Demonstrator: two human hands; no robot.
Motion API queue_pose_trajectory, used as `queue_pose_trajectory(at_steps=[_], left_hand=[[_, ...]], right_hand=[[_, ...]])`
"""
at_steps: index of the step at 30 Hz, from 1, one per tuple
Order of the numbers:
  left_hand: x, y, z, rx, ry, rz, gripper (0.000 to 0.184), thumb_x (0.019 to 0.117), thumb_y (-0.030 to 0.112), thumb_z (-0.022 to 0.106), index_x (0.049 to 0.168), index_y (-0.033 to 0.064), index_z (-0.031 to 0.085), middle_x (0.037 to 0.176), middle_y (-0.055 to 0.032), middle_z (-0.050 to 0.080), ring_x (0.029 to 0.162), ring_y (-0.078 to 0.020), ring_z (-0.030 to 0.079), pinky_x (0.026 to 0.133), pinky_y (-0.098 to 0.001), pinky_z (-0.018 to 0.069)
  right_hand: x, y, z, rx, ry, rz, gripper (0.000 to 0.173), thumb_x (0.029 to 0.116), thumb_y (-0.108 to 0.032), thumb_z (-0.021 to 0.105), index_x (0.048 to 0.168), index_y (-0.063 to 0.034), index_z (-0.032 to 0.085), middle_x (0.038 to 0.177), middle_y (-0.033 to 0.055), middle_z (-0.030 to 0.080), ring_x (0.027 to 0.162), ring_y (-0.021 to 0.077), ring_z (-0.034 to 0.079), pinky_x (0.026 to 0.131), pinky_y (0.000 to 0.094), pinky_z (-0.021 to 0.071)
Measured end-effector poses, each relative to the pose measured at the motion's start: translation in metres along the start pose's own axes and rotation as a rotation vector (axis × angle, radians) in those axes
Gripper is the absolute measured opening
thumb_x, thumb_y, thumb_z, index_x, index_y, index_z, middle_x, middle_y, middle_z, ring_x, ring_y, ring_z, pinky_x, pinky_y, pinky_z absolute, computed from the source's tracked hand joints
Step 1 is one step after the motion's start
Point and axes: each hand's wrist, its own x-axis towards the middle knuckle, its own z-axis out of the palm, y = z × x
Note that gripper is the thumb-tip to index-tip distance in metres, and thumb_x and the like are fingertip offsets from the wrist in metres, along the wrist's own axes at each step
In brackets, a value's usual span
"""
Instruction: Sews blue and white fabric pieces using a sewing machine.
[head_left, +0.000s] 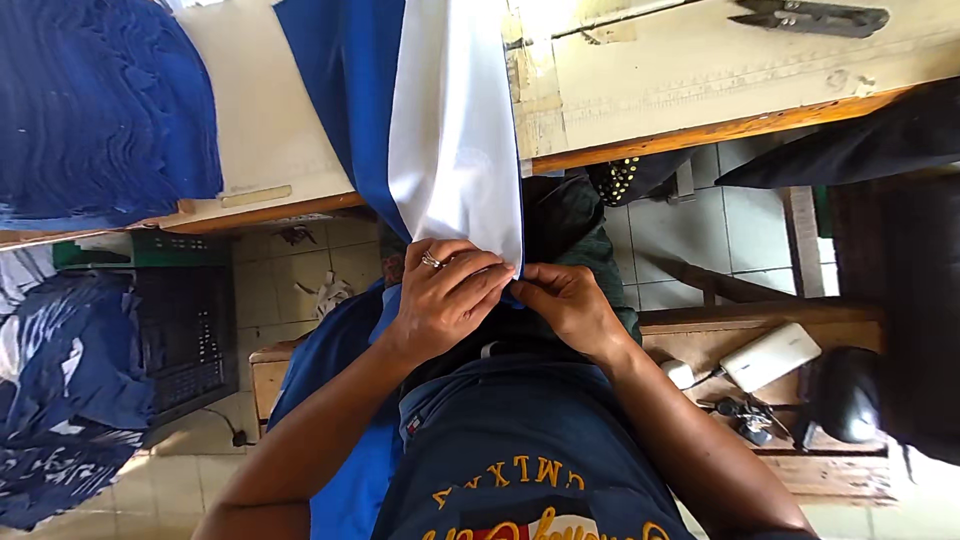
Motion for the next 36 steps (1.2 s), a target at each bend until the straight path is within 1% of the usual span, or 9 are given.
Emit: queue_pose_trajectory(at_steps=[7,11,14,18,21,23,27,31,36], left_hand=[[-0.001,0.002,-0.001,0.018,-0.081,-0.034,0.017,0.0934,0.026,0.075,0.107,0.0163,0.080,0.111,-0.0023,0.076,0.107,-0.0196,0.064,0.097,-0.0437,0.0416],[0.000,-0.001,-0.005,-0.014,-0.123,-0.044,0.018,0.0936,0.026,0.077,0.108,0.0156,0.080,0.111,-0.0014,0.075,0.108,-0.0189,0.064,0.098,-0.0432,0.0425],[0.004,-0.006,-0.005,-0.055,-0.107,-0.007,0.014,0.0953,0.021,0.075,0.105,0.0148,0.081,0.107,-0.0009,0.077,0.105,-0.0173,0.065,0.096,-0.0418,0.0437],[0.007,-0.009,-0.001,-0.065,-0.070,0.036,0.012,0.0977,0.020,0.072,0.102,0.0139,0.081,0.101,-0.0004,0.077,0.102,-0.0158,0.066,0.095,-0.0389,0.0437],[0.009,-0.009,-0.001,-0.062,-0.071,0.042,0.012,0.0992,0.022,0.070,0.102,0.0147,0.080,0.100,0.0004,0.077,0.102,-0.0146,0.066,0.096,-0.0374,0.0441],[0.010,-0.009,-0.002,-0.071,-0.083,0.048,0.013,0.0998,0.023,0.069,0.102,0.0148,0.079,0.099,0.0007,0.077,0.100,-0.0139,0.066,0.095,-0.0362,0.0441],[0.039,-0.028,-0.021,-0.197,-0.268,-0.046,0.022,0.1009,0.032,0.067,0.106,0.0147,0.080,0.104,0.0002,0.076,0.105,-0.0129,0.068,0.098,-0.0365,0.0510],[0.108,-0.083,-0.028,-0.169,-0.065,-0.270,0.025,0.1028,0.020,0.062,0.113,0.0009,0.075,0.110,-0.0119,0.075,0.105,-0.0170,0.071,0.095,-0.0356,0.0581],[0.176,-0.141,0.021,-0.117,-0.014,-0.303,0.030,0.1044,0.024,0.059,0.119,0.0020,0.073,0.124,-0.0136,0.071,0.120,-0.0209,0.066,0.106,-0.0370,0.0516]], right_hand=[[0.001,0.001,-0.003,0.017,-0.022,-0.008,0.016,0.0972,-0.001,0.063,0.103,-0.0019,0.077,0.084,0.0017,0.076,0.073,0.0040,0.069,0.070,0.0221,0.0588],[0.001,0.002,-0.007,0.276,-0.132,0.158,0.033,0.0945,0.002,0.044,0.112,0.0033,0.073,0.095,0.0098,0.074,0.086,0.0144,0.071,0.084,0.0356,0.0612],[0.003,-0.004,-0.007,0.324,-0.133,0.211,0.037,0.0960,0.003,0.040,0.116,0.0056,0.071,0.104,0.0127,0.075,0.091,0.0169,0.073,0.086,0.0363,0.0625],[0.003,-0.005,-0.006,-0.316,0.171,-0.142,0.022,0.0944,-0.002,0.059,0.103,-0.0065,0.078,0.112,0.0031,0.075,0.089,0.0056,0.073,0.077,0.0251,0.0632],[0.016,0.001,-0.010,-0.727,0.329,-0.590,0.025,0.0965,-0.005,0.064,0.117,-0.0078,0.077,0.128,0.0119,0.069,0.116,0.0199,0.066,0.096,0.0337,0.0573],[0.026,0.010,-0.009,-0.815,0.288,-0.723,0.022,0.0969,-0.006,0.064,0.111,-0.0119,0.079,0.131,0.0101,0.069,0.122,0.0262,0.063,0.101,0.0402,0.0536],[0.039,0.021,-0.010,-0.842,0.281,-0.757,0.019,0.0972,-0.007,0.065,0.104,-0.0140,0.081,0.120,0.0040,0.074,0.119,0.0234,0.065,0.099,0.0384,0.0540],[0.040,0.018,-0.010,-0.833,0.295,-0.706,0.022,0.0974,-0.006,0.063,0.105,-0.0151,0.081,0.119,0.0023,0.075,0.118,0.0221,0.065,0.098,0.0377,0.0539],[0.036,0.010,-0.008,-0.841,0.289,-0.628,0.024,0.0972,-0.007,0.062,0.107,-0.0179,0.081,0.119,0.0006,0.075,0.118,0.0220,0.065,0.097,0.0370,0.0541]])
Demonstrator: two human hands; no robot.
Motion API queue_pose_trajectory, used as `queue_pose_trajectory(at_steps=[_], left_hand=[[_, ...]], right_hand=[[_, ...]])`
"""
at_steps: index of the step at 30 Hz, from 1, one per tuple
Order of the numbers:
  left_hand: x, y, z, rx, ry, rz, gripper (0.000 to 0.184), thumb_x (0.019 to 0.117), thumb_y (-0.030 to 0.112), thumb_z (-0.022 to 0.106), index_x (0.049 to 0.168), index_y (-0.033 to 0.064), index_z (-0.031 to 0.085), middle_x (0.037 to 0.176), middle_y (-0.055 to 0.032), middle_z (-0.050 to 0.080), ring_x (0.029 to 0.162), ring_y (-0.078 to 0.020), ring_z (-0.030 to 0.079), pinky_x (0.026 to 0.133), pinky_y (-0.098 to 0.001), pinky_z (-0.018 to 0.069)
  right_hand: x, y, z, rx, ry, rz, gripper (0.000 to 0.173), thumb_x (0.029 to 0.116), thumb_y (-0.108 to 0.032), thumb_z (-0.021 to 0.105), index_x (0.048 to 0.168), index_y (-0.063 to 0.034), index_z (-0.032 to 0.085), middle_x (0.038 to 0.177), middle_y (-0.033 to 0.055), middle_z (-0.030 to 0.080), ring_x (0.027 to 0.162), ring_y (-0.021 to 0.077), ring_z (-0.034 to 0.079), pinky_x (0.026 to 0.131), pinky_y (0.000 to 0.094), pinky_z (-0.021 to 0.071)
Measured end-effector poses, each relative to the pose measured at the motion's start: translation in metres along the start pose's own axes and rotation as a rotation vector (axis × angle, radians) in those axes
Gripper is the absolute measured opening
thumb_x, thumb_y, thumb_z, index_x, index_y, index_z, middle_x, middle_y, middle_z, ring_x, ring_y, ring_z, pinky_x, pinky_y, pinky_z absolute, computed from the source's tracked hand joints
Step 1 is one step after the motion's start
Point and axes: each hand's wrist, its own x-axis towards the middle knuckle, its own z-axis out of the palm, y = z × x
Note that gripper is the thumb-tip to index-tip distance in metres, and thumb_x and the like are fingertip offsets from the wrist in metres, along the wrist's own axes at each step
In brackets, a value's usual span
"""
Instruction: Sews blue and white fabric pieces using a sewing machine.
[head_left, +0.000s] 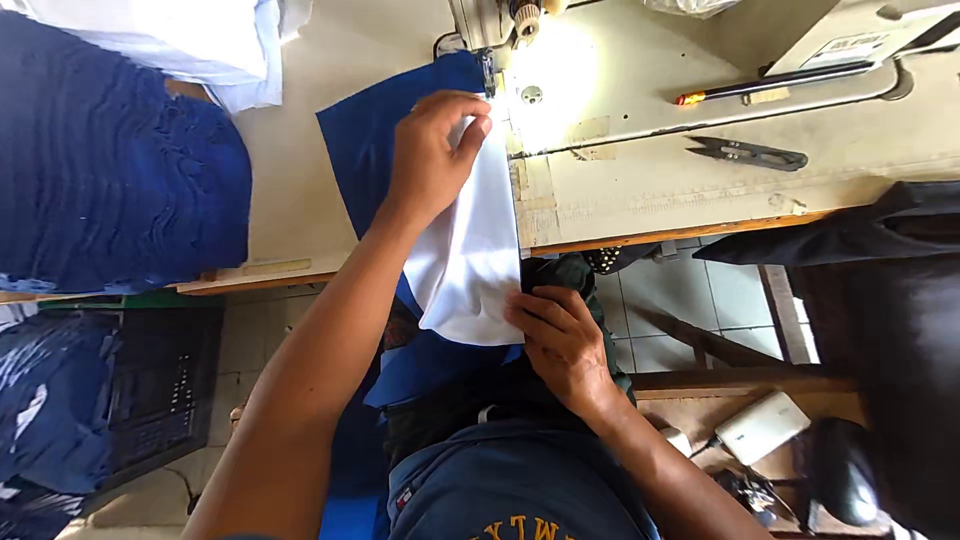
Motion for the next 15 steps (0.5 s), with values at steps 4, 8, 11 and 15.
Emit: queue_pose_trajectory(at_steps=[4,8,11,15], left_hand=[[0.009,-0.019,0.014,0.102,0.029,-0.080,0.030,0.1004,0.029,0.064,0.108,0.0025,0.075,0.122,-0.0146,0.071,0.121,-0.0247,0.065,0.107,-0.0393,0.0485],[0.008,-0.022,0.017,0.128,0.041,-0.066,0.029,0.1024,0.028,0.062,0.103,0.0017,0.074,0.119,-0.0146,0.071,0.117,-0.0245,0.065,0.104,-0.0383,0.0490],[0.010,-0.022,0.018,0.165,0.043,-0.051,0.029,0.1034,0.027,0.060,0.103,0.0006,0.073,0.119,-0.0156,0.070,0.117,-0.0262,0.064,0.103,-0.0382,0.0483],[0.010,-0.023,0.017,0.153,0.024,-0.027,0.024,0.1030,0.022,0.060,0.104,0.0008,0.072,0.120,-0.0159,0.070,0.120,-0.0264,0.063,0.105,-0.0370,0.0469]], right_hand=[[0.002,-0.004,-0.005,0.023,-0.010,0.034,0.024,0.0965,-0.007,0.062,0.106,-0.0187,0.081,0.118,0.0005,0.076,0.115,0.0218,0.065,0.095,0.0365,0.0537],[0.003,-0.006,-0.007,0.056,-0.021,0.055,0.023,0.0964,-0.007,0.064,0.107,-0.0185,0.081,0.119,0.0007,0.075,0.116,0.0211,0.065,0.096,0.0357,0.0534],[0.004,-0.007,-0.008,0.065,-0.019,0.060,0.023,0.0960,-0.007,0.064,0.107,-0.0184,0.081,0.119,0.0004,0.076,0.116,0.0210,0.065,0.096,0.0349,0.0531],[0.006,-0.010,-0.010,0.069,-0.019,0.060,0.023,0.0960,-0.008,0.064,0.106,-0.0180,0.081,0.119,0.0008,0.076,0.117,0.0216,0.065,0.098,0.0345,0.0524]])
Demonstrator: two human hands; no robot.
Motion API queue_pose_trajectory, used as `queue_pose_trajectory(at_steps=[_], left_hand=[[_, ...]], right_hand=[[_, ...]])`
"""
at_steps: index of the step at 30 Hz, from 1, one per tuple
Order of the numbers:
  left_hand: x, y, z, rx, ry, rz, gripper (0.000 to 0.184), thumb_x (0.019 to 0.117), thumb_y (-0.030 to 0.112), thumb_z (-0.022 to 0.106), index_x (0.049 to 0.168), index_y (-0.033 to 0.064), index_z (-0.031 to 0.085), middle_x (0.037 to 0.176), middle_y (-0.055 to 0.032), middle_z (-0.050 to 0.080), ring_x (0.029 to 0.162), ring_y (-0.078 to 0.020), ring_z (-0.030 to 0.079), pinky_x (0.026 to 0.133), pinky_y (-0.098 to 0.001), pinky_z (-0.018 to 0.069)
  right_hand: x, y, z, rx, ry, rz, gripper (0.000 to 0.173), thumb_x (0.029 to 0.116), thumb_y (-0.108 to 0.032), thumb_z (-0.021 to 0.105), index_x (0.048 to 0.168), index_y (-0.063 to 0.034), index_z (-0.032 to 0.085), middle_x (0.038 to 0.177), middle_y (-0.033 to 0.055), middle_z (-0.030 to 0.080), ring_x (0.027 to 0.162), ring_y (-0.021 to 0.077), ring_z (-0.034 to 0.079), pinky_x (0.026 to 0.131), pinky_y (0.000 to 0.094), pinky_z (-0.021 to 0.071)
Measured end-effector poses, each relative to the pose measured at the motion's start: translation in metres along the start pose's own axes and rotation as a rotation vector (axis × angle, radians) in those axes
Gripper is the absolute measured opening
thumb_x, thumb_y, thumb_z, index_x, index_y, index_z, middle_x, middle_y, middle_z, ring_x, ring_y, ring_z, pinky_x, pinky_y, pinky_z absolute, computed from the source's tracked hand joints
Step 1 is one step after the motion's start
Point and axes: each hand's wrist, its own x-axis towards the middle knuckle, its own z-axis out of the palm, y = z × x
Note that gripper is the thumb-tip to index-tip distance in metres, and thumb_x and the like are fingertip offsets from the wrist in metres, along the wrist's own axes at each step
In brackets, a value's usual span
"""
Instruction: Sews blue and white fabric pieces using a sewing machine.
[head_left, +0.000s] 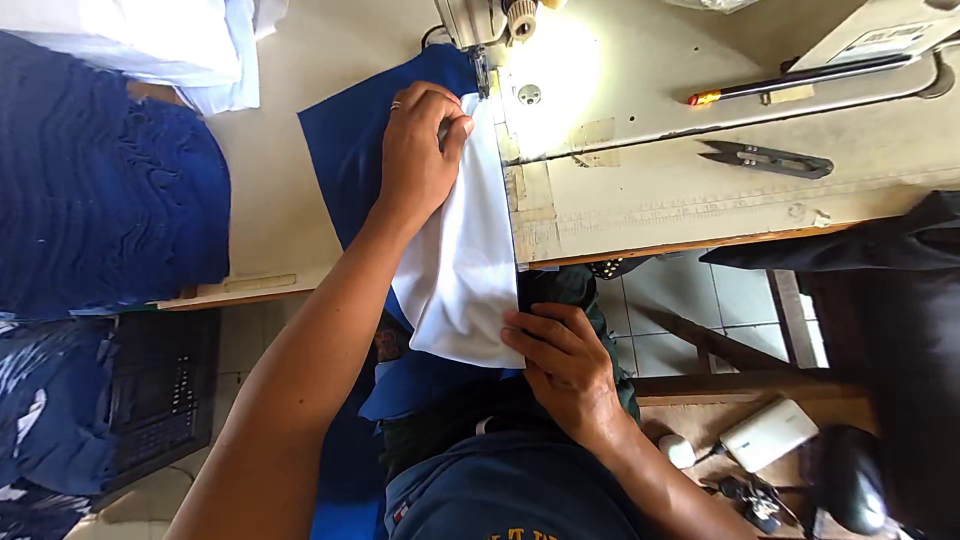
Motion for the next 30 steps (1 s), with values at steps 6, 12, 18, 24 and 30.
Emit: queue_pose_trajectory(at_steps=[6,12,18,24,30], left_hand=[[0.000,0.004,-0.003,0.008,0.005,-0.112,0.039,0.1010,0.035,0.063,0.114,-0.0010,0.069,0.130,-0.0203,0.063,0.128,-0.0321,0.056,0.110,-0.0426,0.0426],[0.003,0.001,0.000,0.034,0.004,-0.106,0.034,0.1030,0.031,0.060,0.101,-0.0003,0.071,0.122,-0.0180,0.066,0.120,-0.0275,0.060,0.105,-0.0385,0.0447],[0.002,-0.001,0.000,0.002,0.048,-0.070,0.032,0.1017,0.031,0.063,0.097,-0.0004,0.071,0.118,-0.0176,0.068,0.116,-0.0245,0.063,0.102,-0.0354,0.0474],[0.006,0.001,-0.007,0.047,-0.065,0.066,0.031,0.1043,0.025,0.058,0.122,0.0031,0.070,0.135,-0.0189,0.062,0.131,-0.0353,0.054,0.110,-0.0487,0.0411],[-0.009,0.008,-0.011,0.051,-0.174,0.125,0.037,0.1057,0.025,0.050,0.129,0.0038,0.069,0.140,-0.0121,0.064,0.137,-0.0254,0.055,0.117,-0.0399,0.0410]], right_hand=[[0.001,-0.001,-0.002,0.015,-0.003,0.014,0.024,0.0955,-0.006,0.064,0.106,-0.0183,0.082,0.118,0.0004,0.076,0.117,0.0216,0.065,0.098,0.0348,0.0520],[0.002,-0.002,-0.003,0.031,0.000,0.015,0.023,0.0955,-0.006,0.064,0.106,-0.0175,0.081,0.118,0.0012,0.076,0.117,0.0217,0.065,0.098,0.0347,0.0522],[0.003,-0.002,-0.002,0.036,0.006,0.015,0.022,0.0954,-0.007,0.065,0.106,-0.0177,0.082,0.117,0.0007,0.076,0.117,0.0218,0.065,0.098,0.0346,0.0523],[0.002,-0.003,-0.002,0.034,-0.002,0.025,0.023,0.0953,-0.007,0.064,0.105,-0.0176,0.082,0.117,0.0005,0.076,0.117,0.0217,0.065,0.098,0.0347,0.0521],[0.004,-0.007,-0.009,0.019,-0.041,0.044,0.023,0.0967,-0.009,0.063,0.107,-0.0197,0.081,0.118,-0.0005,0.076,0.122,0.0248,0.064,0.105,0.0420,0.0488]])
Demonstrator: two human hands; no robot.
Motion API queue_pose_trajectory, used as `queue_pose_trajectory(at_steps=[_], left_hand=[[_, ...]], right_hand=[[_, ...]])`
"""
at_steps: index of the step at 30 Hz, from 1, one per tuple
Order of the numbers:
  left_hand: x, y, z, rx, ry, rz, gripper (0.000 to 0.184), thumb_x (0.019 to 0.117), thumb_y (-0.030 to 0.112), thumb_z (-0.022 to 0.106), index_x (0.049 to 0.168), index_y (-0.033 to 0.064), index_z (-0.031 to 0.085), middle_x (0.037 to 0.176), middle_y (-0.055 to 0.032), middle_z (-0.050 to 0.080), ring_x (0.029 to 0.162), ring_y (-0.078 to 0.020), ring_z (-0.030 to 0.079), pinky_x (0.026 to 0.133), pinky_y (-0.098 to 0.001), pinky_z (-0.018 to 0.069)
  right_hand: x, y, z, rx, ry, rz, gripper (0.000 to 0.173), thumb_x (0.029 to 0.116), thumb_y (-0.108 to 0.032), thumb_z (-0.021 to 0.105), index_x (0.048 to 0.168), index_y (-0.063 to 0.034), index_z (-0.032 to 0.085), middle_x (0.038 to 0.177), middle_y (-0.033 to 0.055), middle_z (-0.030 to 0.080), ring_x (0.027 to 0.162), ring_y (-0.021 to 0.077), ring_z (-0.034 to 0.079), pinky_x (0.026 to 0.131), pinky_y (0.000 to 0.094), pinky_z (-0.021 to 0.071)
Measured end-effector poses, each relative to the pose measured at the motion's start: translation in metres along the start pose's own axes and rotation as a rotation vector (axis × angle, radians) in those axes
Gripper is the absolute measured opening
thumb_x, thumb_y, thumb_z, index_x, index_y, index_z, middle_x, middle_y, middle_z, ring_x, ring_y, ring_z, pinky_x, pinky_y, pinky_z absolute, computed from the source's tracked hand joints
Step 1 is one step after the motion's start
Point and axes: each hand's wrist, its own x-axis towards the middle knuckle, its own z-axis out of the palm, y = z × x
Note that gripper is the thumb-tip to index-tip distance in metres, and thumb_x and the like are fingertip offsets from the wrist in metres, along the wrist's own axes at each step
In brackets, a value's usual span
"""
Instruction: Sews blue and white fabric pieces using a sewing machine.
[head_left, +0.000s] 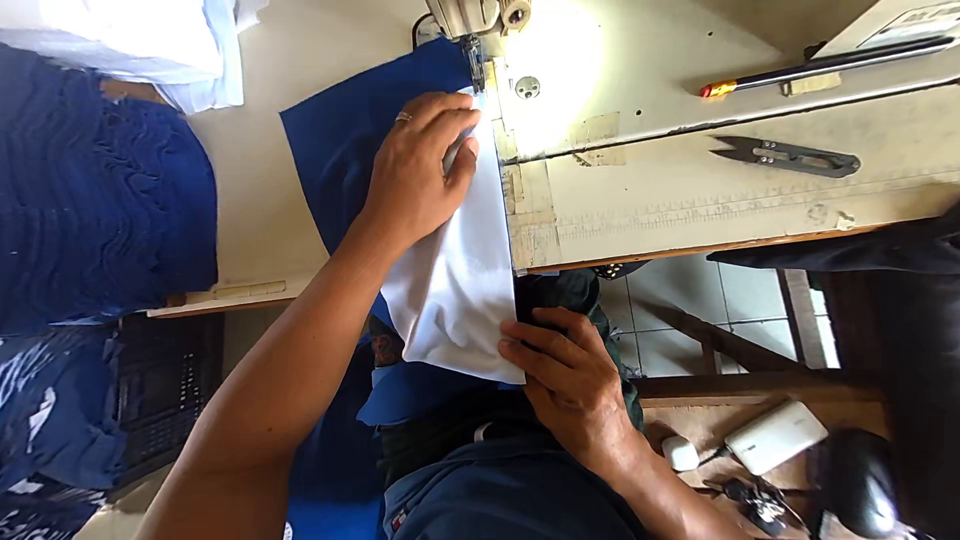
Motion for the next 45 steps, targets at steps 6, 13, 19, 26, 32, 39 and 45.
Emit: queue_pose_trajectory(at_steps=[6,13,19,26,32,39,45], left_hand=[[0.002,-0.013,0.004,-0.025,0.038,0.040,0.035,0.1057,0.025,0.053,0.128,0.0037,0.069,0.140,-0.0131,0.065,0.140,-0.0269,0.054,0.119,-0.0429,0.0386],[0.033,-0.036,0.004,-0.030,0.051,0.098,0.033,0.1045,0.023,0.056,0.123,0.0003,0.070,0.134,-0.0163,0.067,0.134,-0.0256,0.059,0.115,-0.0383,0.0443],[0.053,-0.048,0.003,0.084,0.061,0.074,0.035,0.1044,0.028,0.058,0.117,-0.0002,0.073,0.114,-0.0222,0.073,0.111,-0.0287,0.069,0.099,-0.0380,0.0514],[0.060,-0.056,0.003,0.106,0.019,0.061,0.036,0.1057,0.027,0.054,0.117,-0.0019,0.073,0.126,-0.0202,0.071,0.123,-0.0300,0.065,0.107,-0.0419,0.0470],[0.062,-0.058,0.004,0.118,-0.026,0.064,0.037,0.1073,0.026,0.048,0.122,0.0015,0.071,0.132,-0.0140,0.069,0.132,-0.0265,0.060,0.113,-0.0411,0.0424],[0.063,-0.057,0.006,0.123,-0.032,0.020,0.039,0.1072,0.030,0.047,0.126,0.0041,0.070,0.134,-0.0128,0.068,0.134,-0.0269,0.057,0.113,-0.0411,0.0412],[0.063,-0.059,0.006,0.138,-0.037,0.057,0.040,0.1075,0.029,0.045,0.127,0.0026,0.067,0.137,-0.0117,0.067,0.138,-0.0265,0.054,0.116,-0.0402,0.0387]], right_hand=[[0.011,-0.010,-0.013,-0.056,-0.037,-0.002,0.022,0.0984,-0.014,0.061,0.108,-0.0225,0.080,0.120,-0.0026,0.076,0.128,0.0280,0.061,0.114,0.0554,0.0393],[0.046,-0.003,-0.010,-0.121,-0.012,-0.027,0.022,0.0975,-0.013,0.061,0.103,-0.0218,0.080,0.118,-0.0038,0.076,0.129,0.0285,0.060,0.114,0.0592,0.0358],[0.071,0.008,-0.003,-0.152,0.004,-0.050,0.021,0.0981,-0.012,0.061,0.099,-0.0191,0.080,0.114,-0.0022,0.077,0.128,0.0279,0.061,0.117,0.0597,0.0326],[0.075,0.012,0.002,-0.145,0.002,-0.054,0.021,0.0980,-0.011,0.060,0.098,-0.0184,0.080,0.117,-0.0019,0.076,0.130,0.0277,0.059,0.119,0.0591,0.0296],[0.075,0.013,0.002,-0.135,-0.004,-0.055,0.021,0.0980,-0.013,0.061,0.097,-0.0188,0.081,0.117,-0.0022,0.076,0.131,0.0277,0.058,0.120,0.0590,0.0278],[0.076,0.013,0.001,-0.133,0.006,-0.057,0.020,0.0972,-0.013,0.062,0.098,-0.0188,0.081,0.116,-0.0025,0.076,0.130,0.0280,0.058,0.119,0.0588,0.0290],[0.076,0.012,-0.001,-0.162,0.005,-0.065,0.021,0.0975,-0.013,0.061,0.097,-0.0200,0.082,0.117,-0.0027,0.076,0.130,0.0284,0.059,0.119,0.0587,0.0287]])
